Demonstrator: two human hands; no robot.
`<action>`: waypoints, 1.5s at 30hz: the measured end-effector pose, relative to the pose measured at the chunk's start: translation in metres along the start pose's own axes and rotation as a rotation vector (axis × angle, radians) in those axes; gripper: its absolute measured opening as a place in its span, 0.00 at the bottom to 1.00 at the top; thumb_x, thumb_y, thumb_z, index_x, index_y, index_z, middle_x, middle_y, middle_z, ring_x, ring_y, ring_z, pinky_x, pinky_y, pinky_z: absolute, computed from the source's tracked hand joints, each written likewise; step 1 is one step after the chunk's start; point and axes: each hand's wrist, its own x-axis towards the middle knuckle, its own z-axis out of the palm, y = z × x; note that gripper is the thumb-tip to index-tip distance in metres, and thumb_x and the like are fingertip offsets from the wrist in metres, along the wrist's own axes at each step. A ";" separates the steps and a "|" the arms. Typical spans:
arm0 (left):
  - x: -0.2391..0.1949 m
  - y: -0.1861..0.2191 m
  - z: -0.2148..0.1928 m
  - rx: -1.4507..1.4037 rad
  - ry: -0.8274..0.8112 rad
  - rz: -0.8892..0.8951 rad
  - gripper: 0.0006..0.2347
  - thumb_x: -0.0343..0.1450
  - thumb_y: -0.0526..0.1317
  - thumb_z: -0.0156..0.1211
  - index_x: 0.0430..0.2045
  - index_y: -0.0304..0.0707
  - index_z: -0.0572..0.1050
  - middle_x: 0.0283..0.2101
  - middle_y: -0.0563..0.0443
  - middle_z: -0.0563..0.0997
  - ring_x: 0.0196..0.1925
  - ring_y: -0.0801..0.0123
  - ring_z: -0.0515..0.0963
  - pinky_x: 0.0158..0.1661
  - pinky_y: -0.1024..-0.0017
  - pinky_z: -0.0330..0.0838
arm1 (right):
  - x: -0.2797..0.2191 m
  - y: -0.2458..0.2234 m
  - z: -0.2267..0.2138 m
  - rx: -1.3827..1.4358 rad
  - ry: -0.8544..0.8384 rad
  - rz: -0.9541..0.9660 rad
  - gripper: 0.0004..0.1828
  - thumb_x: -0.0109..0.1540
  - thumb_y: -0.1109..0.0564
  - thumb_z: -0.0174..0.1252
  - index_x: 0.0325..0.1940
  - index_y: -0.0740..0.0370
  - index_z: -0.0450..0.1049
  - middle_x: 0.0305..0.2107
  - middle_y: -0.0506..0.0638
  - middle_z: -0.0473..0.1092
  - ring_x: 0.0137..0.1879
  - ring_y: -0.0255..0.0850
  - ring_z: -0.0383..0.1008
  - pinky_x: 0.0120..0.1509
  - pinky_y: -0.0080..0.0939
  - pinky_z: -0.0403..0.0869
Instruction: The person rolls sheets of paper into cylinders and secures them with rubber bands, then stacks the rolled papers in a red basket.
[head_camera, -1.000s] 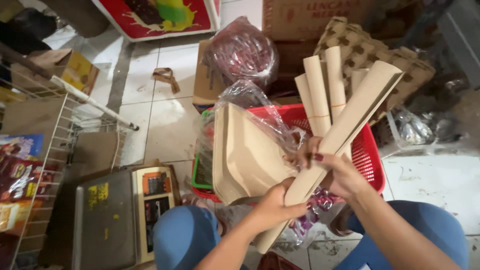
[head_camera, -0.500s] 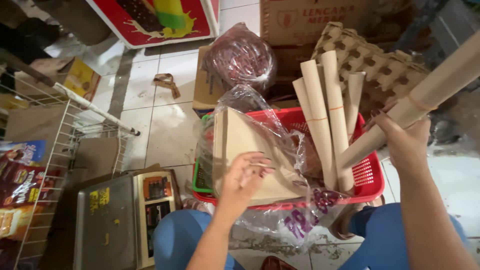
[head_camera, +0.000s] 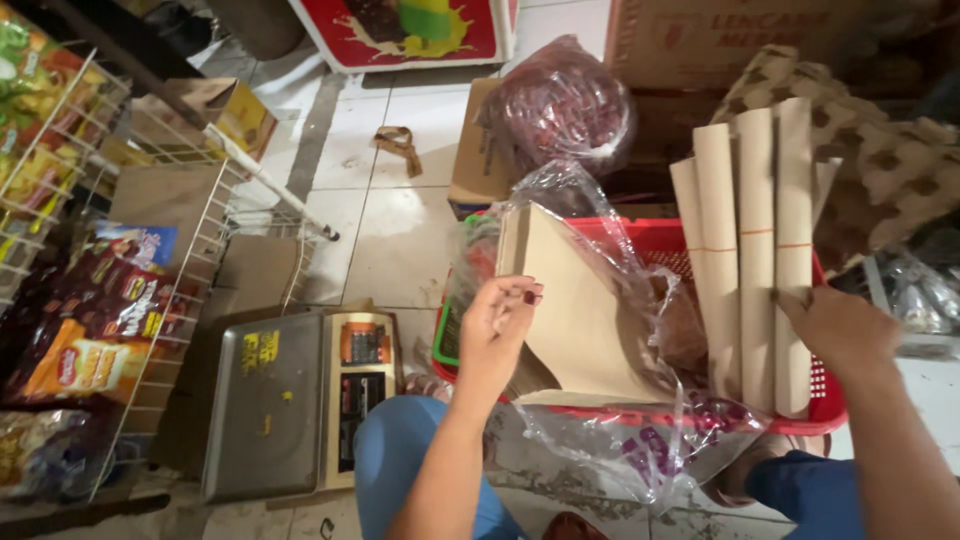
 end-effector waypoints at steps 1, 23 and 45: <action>-0.002 0.000 0.000 0.031 -0.004 0.001 0.10 0.73 0.28 0.55 0.48 0.29 0.74 0.47 0.48 0.81 0.50 0.72 0.79 0.53 0.73 0.73 | -0.002 0.001 0.002 -0.023 -0.014 -0.015 0.36 0.66 0.27 0.46 0.54 0.56 0.82 0.48 0.64 0.80 0.55 0.61 0.81 0.58 0.61 0.77; -0.007 0.034 0.019 0.465 -0.123 0.033 0.11 0.71 0.38 0.61 0.46 0.34 0.77 0.48 0.45 0.84 0.54 0.66 0.83 0.42 0.70 0.78 | -0.148 -0.165 -0.062 0.567 -0.498 -0.933 0.17 0.61 0.53 0.59 0.53 0.57 0.80 0.43 0.53 0.80 0.49 0.42 0.82 0.58 0.44 0.77; -0.007 0.019 0.025 0.524 -0.210 0.153 0.10 0.68 0.30 0.64 0.40 0.35 0.71 0.40 0.44 0.79 0.46 0.57 0.81 0.47 0.65 0.76 | -0.109 -0.159 -0.038 1.157 -0.670 -0.509 0.16 0.57 0.61 0.64 0.50 0.62 0.78 0.38 0.47 0.81 0.42 0.33 0.79 0.48 0.36 0.78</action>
